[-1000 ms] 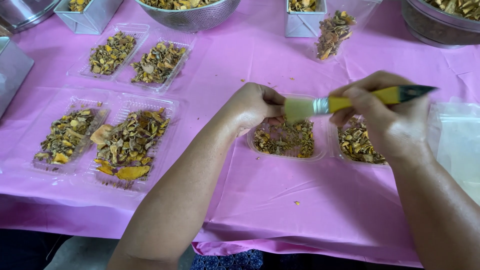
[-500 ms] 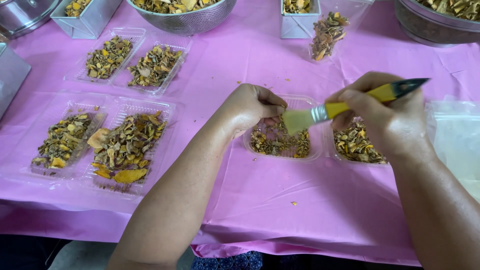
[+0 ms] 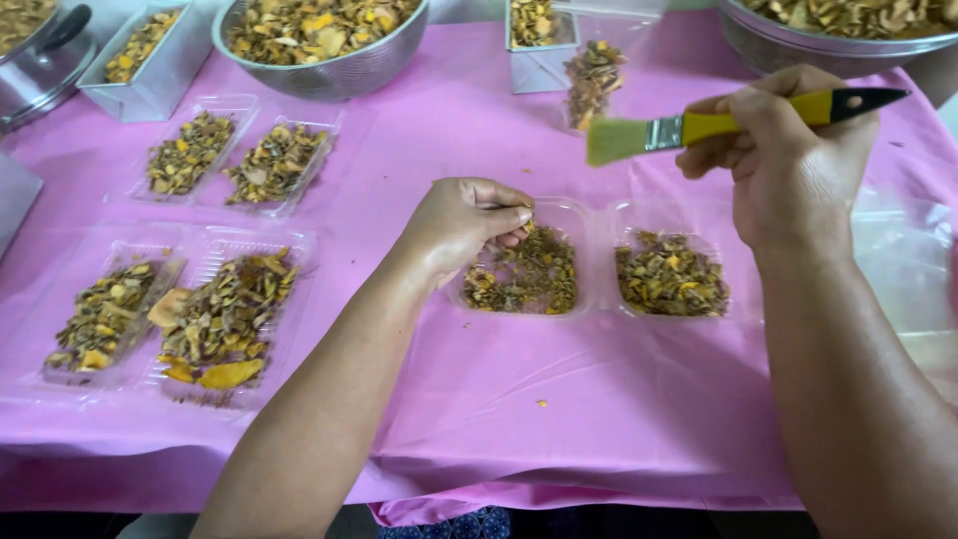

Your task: Sorting and portioning dried tea ingredients into small plastic containers using a brush and hands.

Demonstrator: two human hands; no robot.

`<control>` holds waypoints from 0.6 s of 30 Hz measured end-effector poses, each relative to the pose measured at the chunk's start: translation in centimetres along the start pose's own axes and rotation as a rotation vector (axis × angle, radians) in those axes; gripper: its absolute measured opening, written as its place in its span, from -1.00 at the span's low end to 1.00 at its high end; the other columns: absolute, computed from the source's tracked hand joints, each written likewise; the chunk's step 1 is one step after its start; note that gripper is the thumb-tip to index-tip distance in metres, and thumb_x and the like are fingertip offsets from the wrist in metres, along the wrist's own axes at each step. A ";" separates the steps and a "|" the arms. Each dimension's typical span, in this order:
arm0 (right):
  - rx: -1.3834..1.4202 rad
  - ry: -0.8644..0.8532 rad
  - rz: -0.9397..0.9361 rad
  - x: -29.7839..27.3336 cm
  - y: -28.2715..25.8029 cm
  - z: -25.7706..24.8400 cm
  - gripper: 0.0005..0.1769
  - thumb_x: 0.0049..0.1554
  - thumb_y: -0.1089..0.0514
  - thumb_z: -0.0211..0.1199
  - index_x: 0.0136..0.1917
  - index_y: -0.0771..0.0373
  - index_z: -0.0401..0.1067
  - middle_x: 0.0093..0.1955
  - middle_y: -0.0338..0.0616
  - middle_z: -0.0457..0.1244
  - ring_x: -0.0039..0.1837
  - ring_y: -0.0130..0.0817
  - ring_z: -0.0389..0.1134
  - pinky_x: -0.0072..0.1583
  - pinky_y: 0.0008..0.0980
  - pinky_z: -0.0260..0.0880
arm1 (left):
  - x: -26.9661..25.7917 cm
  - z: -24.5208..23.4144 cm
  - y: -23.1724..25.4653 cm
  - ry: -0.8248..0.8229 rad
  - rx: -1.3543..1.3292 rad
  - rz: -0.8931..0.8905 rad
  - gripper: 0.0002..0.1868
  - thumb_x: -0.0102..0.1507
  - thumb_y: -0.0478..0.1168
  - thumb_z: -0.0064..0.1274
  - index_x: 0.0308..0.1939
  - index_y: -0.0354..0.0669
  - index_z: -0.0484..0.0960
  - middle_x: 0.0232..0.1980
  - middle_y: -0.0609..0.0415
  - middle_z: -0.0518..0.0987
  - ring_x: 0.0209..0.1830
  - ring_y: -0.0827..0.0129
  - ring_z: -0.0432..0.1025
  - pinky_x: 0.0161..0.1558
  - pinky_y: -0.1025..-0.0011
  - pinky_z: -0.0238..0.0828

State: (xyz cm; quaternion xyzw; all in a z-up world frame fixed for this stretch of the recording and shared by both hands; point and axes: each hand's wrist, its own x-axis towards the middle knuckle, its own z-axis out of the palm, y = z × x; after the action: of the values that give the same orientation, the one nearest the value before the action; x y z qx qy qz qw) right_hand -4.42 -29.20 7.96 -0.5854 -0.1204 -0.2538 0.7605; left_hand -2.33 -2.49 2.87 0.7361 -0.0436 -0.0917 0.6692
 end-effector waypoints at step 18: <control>-0.131 0.070 -0.067 0.5 0.4 -0.6 -0.90 0.17 0.35 0.13 -0.21 0.34 0.35 -0.22 0.16 0.42 -0.42 -0.17 0.44 -0.37 -0.39 0.48 | -0.2 11.2 1.8 -0.317 1.129 0.762 -0.81 0.10 -0.55 0.15 -0.48 -0.17 0.62 -0.32 0.12 0.56 -0.26 0.18 0.53 -0.13 0.01 0.44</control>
State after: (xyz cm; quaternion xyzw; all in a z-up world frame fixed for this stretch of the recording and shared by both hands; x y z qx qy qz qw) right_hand -3.85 -29.82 7.71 -0.6201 -0.0965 -0.3069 0.7155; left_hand -4.57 -13.55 3.65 0.8825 -0.4368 0.0796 0.1554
